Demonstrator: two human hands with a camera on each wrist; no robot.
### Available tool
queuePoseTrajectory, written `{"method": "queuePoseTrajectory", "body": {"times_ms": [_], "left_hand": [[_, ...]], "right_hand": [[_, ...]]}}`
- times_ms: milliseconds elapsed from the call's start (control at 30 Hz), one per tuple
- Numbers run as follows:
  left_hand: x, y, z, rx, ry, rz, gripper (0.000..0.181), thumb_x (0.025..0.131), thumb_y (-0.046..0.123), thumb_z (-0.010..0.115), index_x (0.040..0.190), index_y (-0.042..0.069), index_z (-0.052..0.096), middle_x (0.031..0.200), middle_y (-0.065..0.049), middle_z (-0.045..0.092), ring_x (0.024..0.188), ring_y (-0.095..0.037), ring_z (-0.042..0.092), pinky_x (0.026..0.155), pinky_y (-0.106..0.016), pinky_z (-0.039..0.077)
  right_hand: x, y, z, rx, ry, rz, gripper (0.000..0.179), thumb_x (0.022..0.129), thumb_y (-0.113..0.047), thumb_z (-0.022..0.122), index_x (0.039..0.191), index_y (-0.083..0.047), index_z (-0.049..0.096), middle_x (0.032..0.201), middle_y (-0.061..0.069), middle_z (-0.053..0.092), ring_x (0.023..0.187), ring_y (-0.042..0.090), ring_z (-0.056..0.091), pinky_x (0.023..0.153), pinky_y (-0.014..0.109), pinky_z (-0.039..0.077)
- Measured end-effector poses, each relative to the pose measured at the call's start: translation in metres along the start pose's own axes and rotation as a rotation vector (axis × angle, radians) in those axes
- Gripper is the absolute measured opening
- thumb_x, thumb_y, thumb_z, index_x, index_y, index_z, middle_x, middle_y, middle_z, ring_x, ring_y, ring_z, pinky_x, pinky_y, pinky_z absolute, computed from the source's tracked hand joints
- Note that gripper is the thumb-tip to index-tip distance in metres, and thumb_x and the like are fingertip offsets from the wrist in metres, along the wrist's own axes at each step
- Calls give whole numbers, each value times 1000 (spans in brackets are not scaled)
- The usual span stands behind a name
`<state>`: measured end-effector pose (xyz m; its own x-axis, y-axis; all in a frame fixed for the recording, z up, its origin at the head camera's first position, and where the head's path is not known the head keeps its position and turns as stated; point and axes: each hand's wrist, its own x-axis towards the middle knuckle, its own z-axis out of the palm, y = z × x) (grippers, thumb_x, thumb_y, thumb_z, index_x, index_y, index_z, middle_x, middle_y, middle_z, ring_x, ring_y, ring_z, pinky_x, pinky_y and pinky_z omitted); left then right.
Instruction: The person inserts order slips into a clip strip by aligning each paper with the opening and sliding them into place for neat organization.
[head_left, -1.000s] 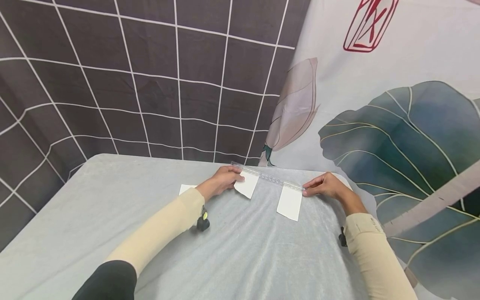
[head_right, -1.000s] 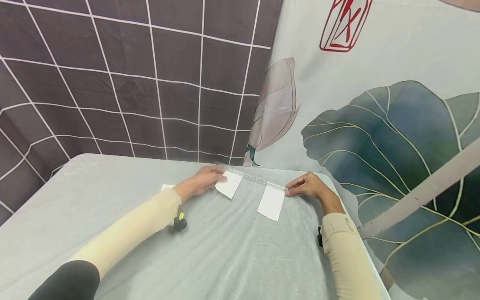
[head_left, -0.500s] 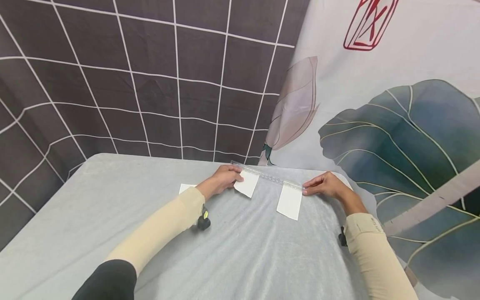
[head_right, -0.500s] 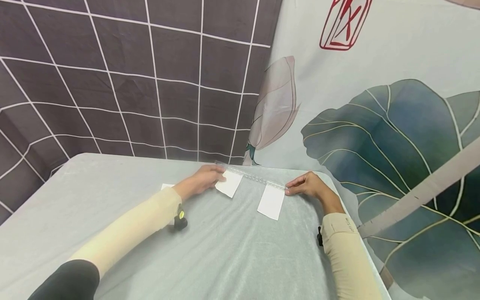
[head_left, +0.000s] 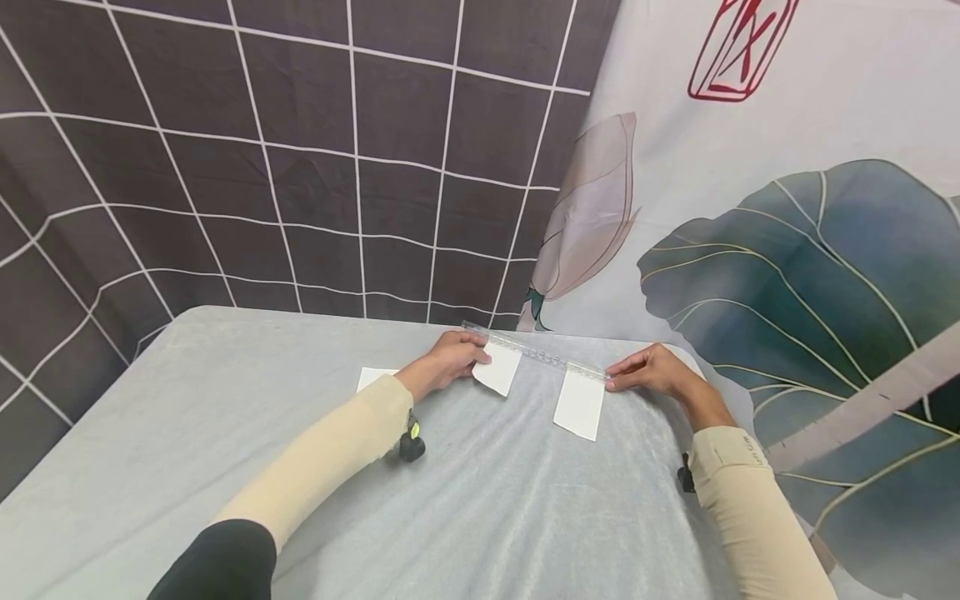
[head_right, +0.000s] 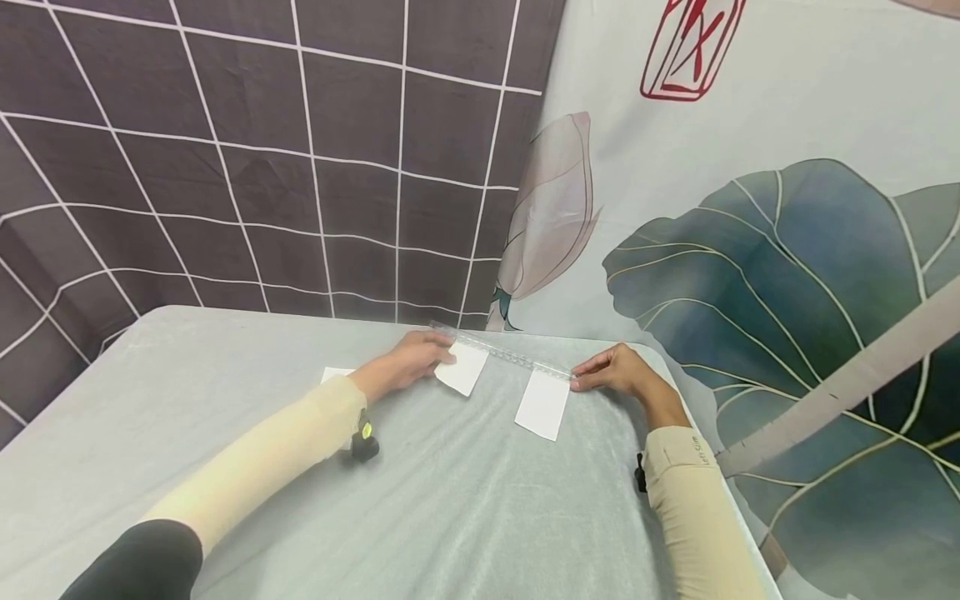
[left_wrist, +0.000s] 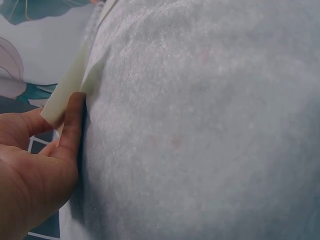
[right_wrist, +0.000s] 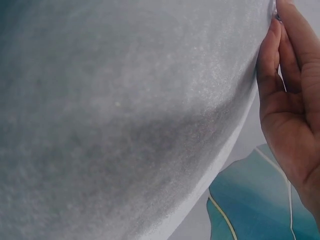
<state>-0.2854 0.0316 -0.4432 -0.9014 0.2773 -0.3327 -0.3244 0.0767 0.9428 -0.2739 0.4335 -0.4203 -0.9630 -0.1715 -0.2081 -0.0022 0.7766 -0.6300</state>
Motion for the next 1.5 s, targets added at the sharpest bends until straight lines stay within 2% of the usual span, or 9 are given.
{"method": "queuePoseTrajectory", "body": {"times_ms": [333,867,1133,1500], "left_hand": [[-3,2,5,-23,-10,2,55,101,-4,70,155,-7,59,155,-28,65,112,-20,71,109,-38,67],[-4,0,13,-58,-23,11,58,100,-6,70,156,-8,58,156,-29,65,111,-20,71,108,-38,67],[-4,1,17,-57,-22,12,56,101,-5,70,156,-9,58,153,-29,65,111,-20,71,111,-40,66],[-2,-2,25,-61,-40,17,56,99,-5,71,154,-10,58,152,-29,65,105,-19,69,106,-38,68]], "right_hand": [[2,-3,-1,15,-12,1,37,89,-28,99,117,-6,89,113,3,89,102,3,71,93,22,53],[6,-4,-1,-15,-13,17,39,88,-32,100,117,-8,89,116,3,88,104,5,69,95,27,52],[3,-7,-3,-26,-6,57,40,88,-36,100,117,-10,90,119,5,88,115,15,70,105,41,54],[2,-2,-1,-29,-16,93,43,85,-41,101,116,-13,90,118,2,88,111,10,68,99,32,51]]}}
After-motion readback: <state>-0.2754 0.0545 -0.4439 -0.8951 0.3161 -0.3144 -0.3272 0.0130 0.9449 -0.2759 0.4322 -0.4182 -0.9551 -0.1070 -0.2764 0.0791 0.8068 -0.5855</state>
